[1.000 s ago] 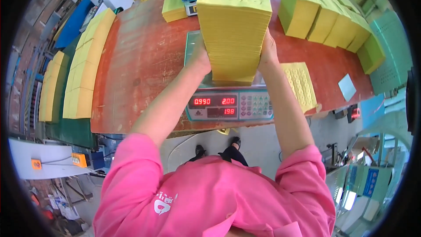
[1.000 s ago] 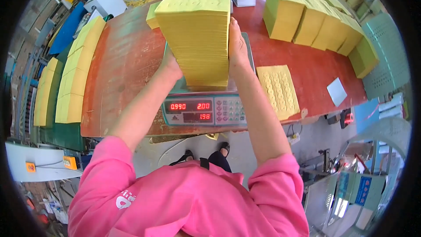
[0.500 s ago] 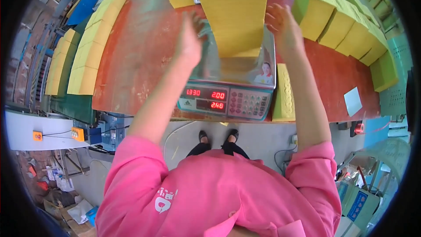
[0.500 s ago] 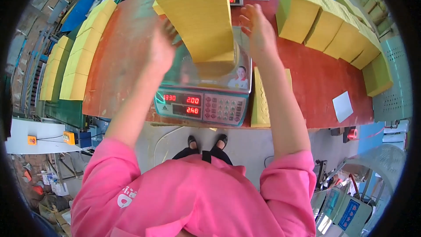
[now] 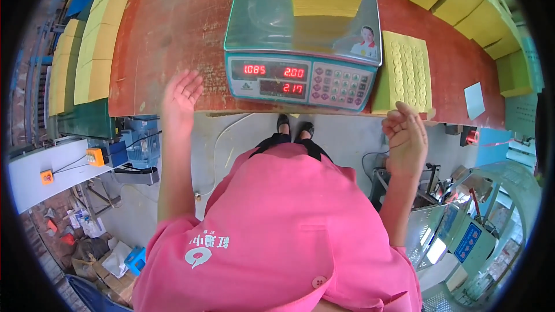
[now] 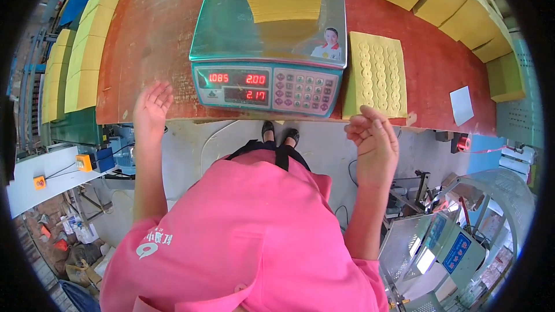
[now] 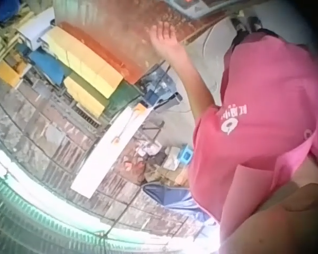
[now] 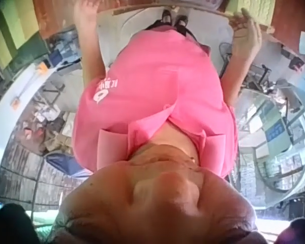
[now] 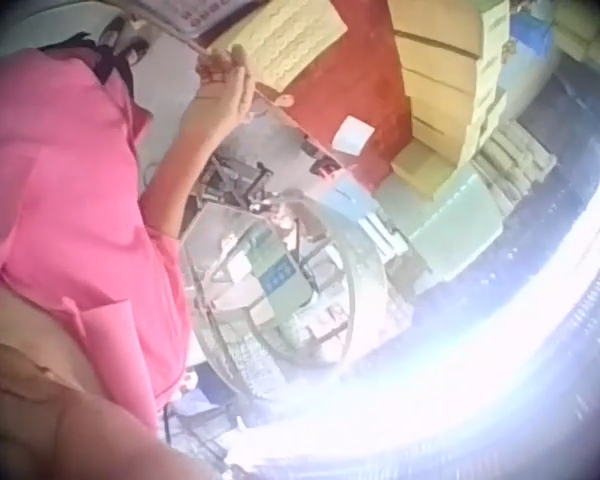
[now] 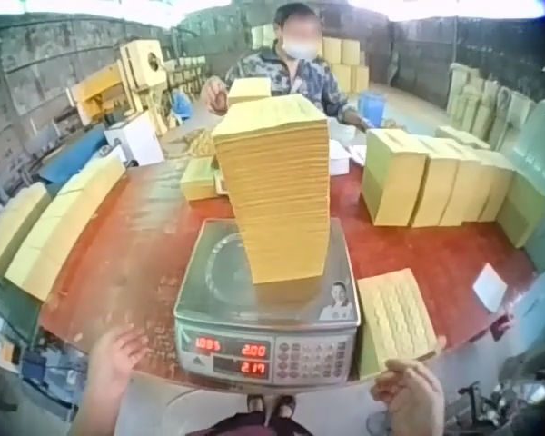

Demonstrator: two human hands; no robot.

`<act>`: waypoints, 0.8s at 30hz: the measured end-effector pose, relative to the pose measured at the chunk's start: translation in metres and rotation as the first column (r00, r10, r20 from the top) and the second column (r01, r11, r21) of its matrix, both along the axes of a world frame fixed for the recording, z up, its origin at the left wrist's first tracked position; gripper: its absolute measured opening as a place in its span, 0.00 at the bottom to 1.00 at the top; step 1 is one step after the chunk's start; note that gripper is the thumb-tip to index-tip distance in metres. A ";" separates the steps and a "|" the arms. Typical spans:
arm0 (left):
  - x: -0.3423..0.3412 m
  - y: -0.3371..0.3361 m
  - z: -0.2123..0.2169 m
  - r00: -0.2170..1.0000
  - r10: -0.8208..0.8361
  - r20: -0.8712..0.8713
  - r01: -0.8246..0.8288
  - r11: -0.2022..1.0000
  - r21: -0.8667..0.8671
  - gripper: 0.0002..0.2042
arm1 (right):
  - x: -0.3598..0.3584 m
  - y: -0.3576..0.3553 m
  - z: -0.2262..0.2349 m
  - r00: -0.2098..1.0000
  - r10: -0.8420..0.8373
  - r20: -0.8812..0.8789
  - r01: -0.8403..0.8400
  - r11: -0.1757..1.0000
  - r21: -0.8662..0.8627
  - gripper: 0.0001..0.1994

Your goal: The recorder weighs stacks of yellow paper sheets on a digital scale and stacks them on a table and conveyor belt in an industrial setting.

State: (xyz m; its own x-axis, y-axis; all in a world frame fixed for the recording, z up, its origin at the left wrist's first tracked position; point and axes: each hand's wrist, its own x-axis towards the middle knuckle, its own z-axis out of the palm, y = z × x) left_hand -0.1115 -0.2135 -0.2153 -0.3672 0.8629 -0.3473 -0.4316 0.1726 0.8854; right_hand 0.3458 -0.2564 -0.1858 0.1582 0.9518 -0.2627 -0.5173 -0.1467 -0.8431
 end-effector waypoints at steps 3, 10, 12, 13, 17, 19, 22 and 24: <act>0.013 0.015 0.011 0.996 -0.089 -0.015 0.090 0.994 0.056 0.18 | -0.020 -0.004 -0.001 0.997 -0.037 -0.069 0.036 0.999 -0.013 0.15; 0.011 0.038 0.032 0.976 -0.215 -0.040 0.218 0.970 0.105 0.19 | -0.029 -0.008 -0.004 0.998 -0.058 -0.035 0.059 0.998 0.031 0.15; 0.016 0.047 0.039 0.969 -0.245 -0.043 0.248 0.960 0.126 0.18 | -0.031 -0.008 -0.008 0.997 -0.071 -0.043 0.072 0.997 0.028 0.15; 0.019 0.053 0.045 0.962 -0.270 -0.050 0.275 0.950 0.145 0.18 | -0.032 -0.008 -0.011 0.997 -0.069 -0.045 0.069 0.997 0.015 0.15; 0.041 0.074 0.083 0.942 -0.321 -0.102 0.336 0.917 0.214 0.18 | -0.039 -0.007 -0.009 0.996 -0.074 -0.050 0.074 0.997 0.004 0.14; 0.059 0.082 0.113 0.882 -0.315 -0.350 0.435 0.829 0.351 0.16 | -0.041 -0.014 -0.006 0.995 -0.087 -0.040 0.087 0.996 -0.002 0.14; 0.092 0.103 0.160 0.702 -0.032 -0.712 0.529 0.692 0.490 0.14 | -0.047 -0.007 -0.016 0.995 -0.087 -0.052 0.087 0.996 -0.003 0.14; 0.112 0.130 0.190 0.555 0.120 -0.823 0.677 0.510 0.531 0.14 | -0.050 -0.006 -0.020 0.993 -0.095 -0.066 0.095 0.996 0.000 0.13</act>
State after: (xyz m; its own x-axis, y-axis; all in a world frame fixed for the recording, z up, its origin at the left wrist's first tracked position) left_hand 0.0002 -0.0834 -0.0256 0.2119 0.6917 0.6904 0.3054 -0.7179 0.6255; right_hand 0.2957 -0.2629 -0.2053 0.2300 0.9342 -0.2726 -0.5834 -0.0919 -0.8070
